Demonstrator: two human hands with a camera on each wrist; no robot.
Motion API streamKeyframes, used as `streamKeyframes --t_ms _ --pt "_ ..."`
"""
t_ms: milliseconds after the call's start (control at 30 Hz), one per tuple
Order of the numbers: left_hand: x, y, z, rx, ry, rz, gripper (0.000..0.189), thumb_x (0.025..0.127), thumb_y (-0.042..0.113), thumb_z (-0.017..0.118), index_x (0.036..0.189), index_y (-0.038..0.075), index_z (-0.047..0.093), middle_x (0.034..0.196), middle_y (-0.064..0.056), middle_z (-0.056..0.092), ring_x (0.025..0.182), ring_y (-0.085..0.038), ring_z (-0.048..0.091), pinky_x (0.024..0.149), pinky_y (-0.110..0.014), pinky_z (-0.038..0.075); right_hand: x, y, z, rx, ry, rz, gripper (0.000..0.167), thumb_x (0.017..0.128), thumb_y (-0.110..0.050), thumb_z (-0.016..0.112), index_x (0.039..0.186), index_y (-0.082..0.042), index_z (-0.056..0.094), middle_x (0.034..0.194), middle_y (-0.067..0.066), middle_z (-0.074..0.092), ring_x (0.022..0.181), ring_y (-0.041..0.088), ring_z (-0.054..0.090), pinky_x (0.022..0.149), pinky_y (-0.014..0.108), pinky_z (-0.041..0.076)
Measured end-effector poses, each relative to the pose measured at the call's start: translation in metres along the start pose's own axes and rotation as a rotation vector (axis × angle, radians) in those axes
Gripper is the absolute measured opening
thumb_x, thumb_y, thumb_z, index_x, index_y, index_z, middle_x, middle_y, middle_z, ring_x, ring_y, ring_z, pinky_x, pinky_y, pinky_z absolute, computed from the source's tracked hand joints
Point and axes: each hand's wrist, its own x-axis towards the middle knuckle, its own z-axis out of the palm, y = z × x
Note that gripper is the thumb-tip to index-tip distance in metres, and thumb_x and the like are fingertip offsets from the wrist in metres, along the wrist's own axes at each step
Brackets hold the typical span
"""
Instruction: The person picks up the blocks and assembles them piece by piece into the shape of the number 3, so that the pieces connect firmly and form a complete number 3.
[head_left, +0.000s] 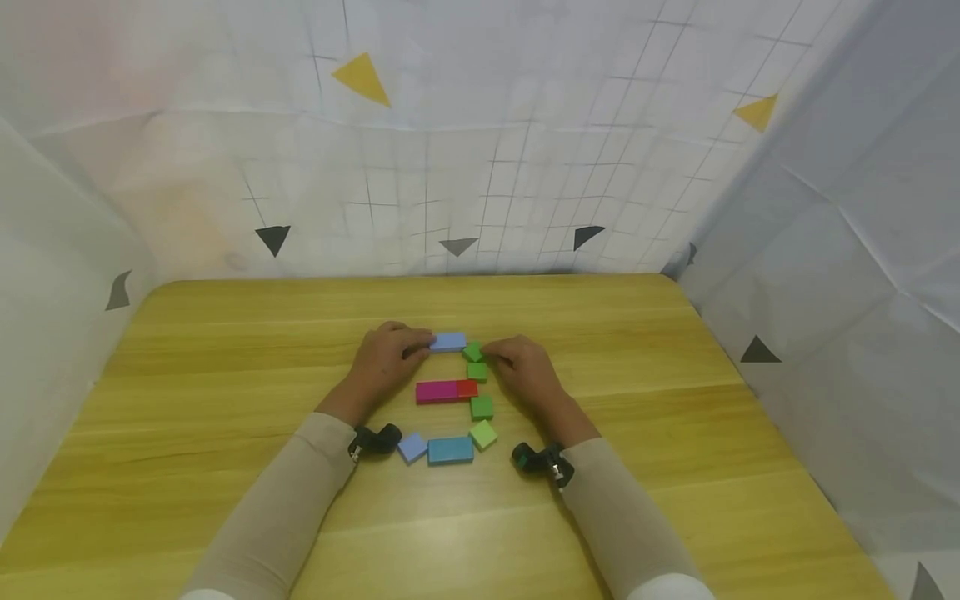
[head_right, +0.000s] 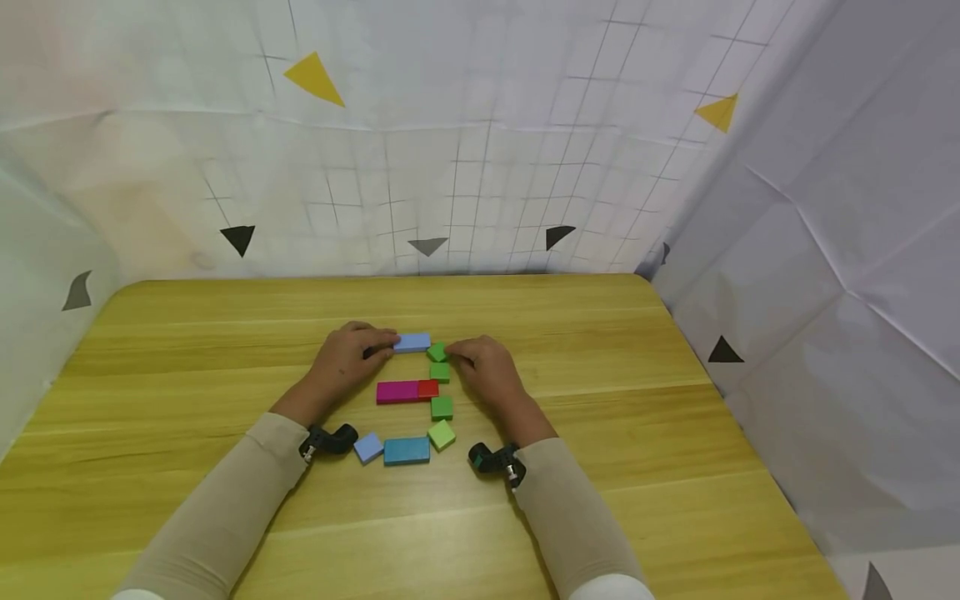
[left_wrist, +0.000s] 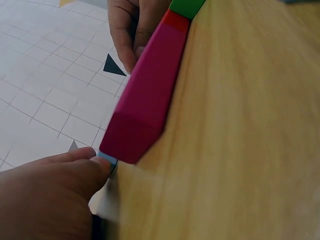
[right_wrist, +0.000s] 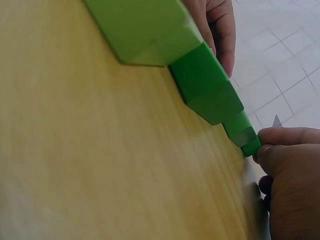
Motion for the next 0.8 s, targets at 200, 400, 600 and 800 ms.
streamKeyframes --t_ms 200,400,600,800 --pt "0.0013 -0.0009 0.0005 -0.003 0.007 -0.019 0.027 0.095 0.031 0.068 0.122 0.029 0.072 0.124 0.011 0.069 0.113 -0.018 0.058 0.095 -0.043 0.047 -0.0002 -0.0007 -0.0006 0.008 -0.013 0.022 0.019 0.098 -0.014 0.063 0.11 -0.018 0.077 0.111 -0.002 0.074 0.103 0.017 0.066 0.09 0.035 0.054" --pt "0.0021 -0.0018 -0.0008 0.009 0.02 -0.011 0.026 0.096 0.031 0.067 0.121 0.027 0.073 0.119 0.007 0.071 0.112 -0.02 0.059 0.094 -0.044 0.048 0.0001 -0.0005 0.0013 0.014 -0.004 0.024 0.019 0.098 -0.015 0.064 0.11 -0.019 0.077 0.112 -0.003 0.074 0.103 0.015 0.066 0.09 0.032 0.054" --pt "0.0021 -0.0013 -0.0013 0.019 0.016 -0.011 0.026 0.096 0.03 0.067 0.121 0.028 0.073 0.115 0.004 0.072 0.112 -0.022 0.059 0.094 -0.045 0.048 0.0003 -0.0006 0.002 0.009 -0.001 0.018 0.019 0.098 -0.015 0.063 0.11 -0.019 0.077 0.112 -0.004 0.074 0.103 0.015 0.065 0.09 0.034 0.054" --pt "0.0022 0.0009 -0.0019 0.016 0.022 -0.016 0.025 0.095 0.028 0.069 0.12 0.027 0.074 0.113 0.004 0.073 0.112 -0.022 0.059 0.094 -0.045 0.048 0.0001 -0.0009 0.0009 0.004 0.006 0.004 0.019 0.097 -0.015 0.064 0.11 -0.019 0.077 0.111 -0.003 0.074 0.101 0.016 0.066 0.089 0.035 0.055"
